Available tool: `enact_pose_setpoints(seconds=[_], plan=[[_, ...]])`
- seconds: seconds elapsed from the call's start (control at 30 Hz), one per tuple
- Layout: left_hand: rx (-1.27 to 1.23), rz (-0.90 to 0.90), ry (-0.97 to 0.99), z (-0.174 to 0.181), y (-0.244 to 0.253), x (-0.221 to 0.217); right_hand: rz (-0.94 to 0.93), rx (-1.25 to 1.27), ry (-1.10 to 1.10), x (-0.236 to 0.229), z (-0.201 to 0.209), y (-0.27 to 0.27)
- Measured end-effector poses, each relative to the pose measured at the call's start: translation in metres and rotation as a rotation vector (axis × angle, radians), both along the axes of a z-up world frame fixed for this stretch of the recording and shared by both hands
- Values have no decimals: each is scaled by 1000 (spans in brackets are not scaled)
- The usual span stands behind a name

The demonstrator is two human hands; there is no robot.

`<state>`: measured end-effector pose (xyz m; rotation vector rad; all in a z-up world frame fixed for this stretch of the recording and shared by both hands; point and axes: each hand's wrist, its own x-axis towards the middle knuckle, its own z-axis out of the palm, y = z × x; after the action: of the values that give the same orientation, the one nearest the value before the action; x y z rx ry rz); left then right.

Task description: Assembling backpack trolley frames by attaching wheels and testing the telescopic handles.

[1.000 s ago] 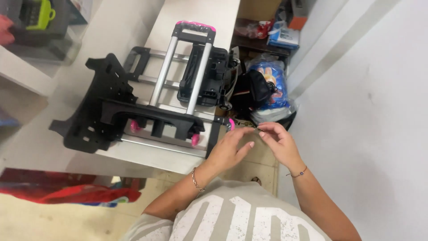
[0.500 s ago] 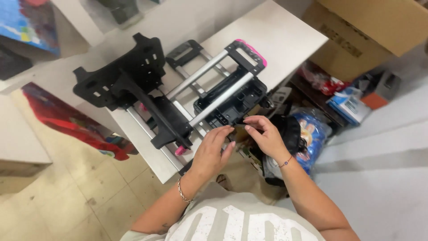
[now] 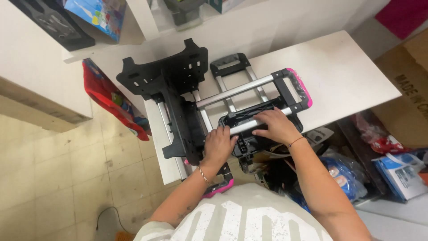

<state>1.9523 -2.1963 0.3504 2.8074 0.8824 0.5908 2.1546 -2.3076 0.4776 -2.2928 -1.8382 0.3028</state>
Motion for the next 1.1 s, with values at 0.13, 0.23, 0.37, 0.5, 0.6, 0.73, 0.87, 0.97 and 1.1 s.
enact_pose_setpoints(seconds=[0.13, 0.23, 0.37, 0.5, 0.6, 0.73, 0.87, 0.97, 1.1], plan=[[89, 114, -5, -14, 11, 10, 114, -97, -129, 34, -10, 22], [-97, 84, 58, 2, 8, 9, 125, -243, -48, 55, -17, 28], [-100, 134, 61, 41, 0, 25, 234, -38, -111, 80, 0, 17], [108, 89, 24, 91, -21, 58, 238, 192, -195, 124, 11, -15], [258, 1, -68, 141, -40, 111, 162, 397, -255, 169, 29, -59], [322, -152, -144, 144, -55, 212, -34, 443, -299, 228, 13, -130], [309, -421, -181, 86, -59, 338, -344, 513, -225, 278, -36, -193], [134, -590, 109, 82, -66, 417, -537, 514, -240, 302, -69, -219], [57, -641, 372, 63, -79, 495, -768, 361, -241, 329, -91, -228]])
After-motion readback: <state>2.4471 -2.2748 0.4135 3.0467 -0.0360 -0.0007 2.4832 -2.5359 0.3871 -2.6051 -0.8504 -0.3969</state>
